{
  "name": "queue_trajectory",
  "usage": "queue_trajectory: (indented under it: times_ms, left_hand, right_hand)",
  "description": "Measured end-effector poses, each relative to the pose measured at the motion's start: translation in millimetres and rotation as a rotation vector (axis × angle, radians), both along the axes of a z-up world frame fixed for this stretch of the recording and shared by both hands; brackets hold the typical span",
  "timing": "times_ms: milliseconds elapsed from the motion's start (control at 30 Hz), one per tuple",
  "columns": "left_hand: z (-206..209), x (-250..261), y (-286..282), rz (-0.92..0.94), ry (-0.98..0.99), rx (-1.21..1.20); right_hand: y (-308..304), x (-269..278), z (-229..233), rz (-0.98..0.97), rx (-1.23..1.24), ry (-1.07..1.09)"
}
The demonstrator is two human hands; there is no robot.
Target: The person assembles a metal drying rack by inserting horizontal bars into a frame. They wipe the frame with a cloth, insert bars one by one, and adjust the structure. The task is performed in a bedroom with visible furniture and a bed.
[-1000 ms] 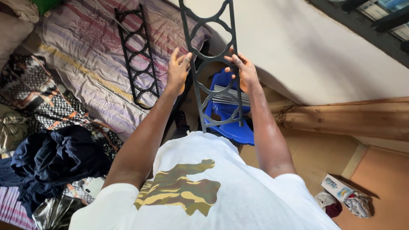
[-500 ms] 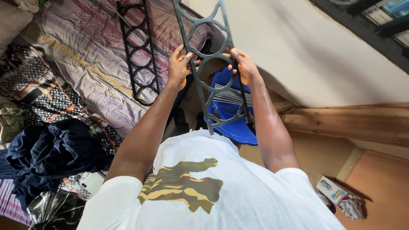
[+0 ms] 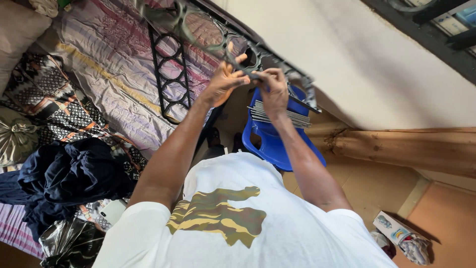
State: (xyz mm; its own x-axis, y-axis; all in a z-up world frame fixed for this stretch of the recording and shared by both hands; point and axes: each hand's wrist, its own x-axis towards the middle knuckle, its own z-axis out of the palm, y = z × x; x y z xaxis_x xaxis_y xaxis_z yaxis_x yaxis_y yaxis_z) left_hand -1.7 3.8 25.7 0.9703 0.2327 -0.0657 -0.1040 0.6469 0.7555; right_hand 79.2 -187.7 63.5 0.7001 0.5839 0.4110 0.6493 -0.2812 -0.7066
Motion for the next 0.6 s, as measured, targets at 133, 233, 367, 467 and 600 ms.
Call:
queue_trajectory:
  times_ms: [133,233,367,467,600]
  left_hand:
    - [-20,-7,-14,0.081,0.009,-0.267]
    - [-46,-13,-21,0.122,0.045,-0.346]
    - [-69,-27,-27,0.164,0.082,-0.354]
    - [-68,-34,-23,0.18,0.094,-0.377]
    - [-45,-45,-16,0.252,0.128,-0.193]
  right_hand:
    - [7,-28,-13,-0.146,-0.16,-0.316]
    - [4,-31,-36,-0.134,-0.192,-0.44]
    - [-2,-37,-55,-0.1,-0.214,-0.482]
    - [1,-44,-51,-0.073,-0.193,-0.452]
    - [20,-48,-28,-0.03,-0.074,-0.291]
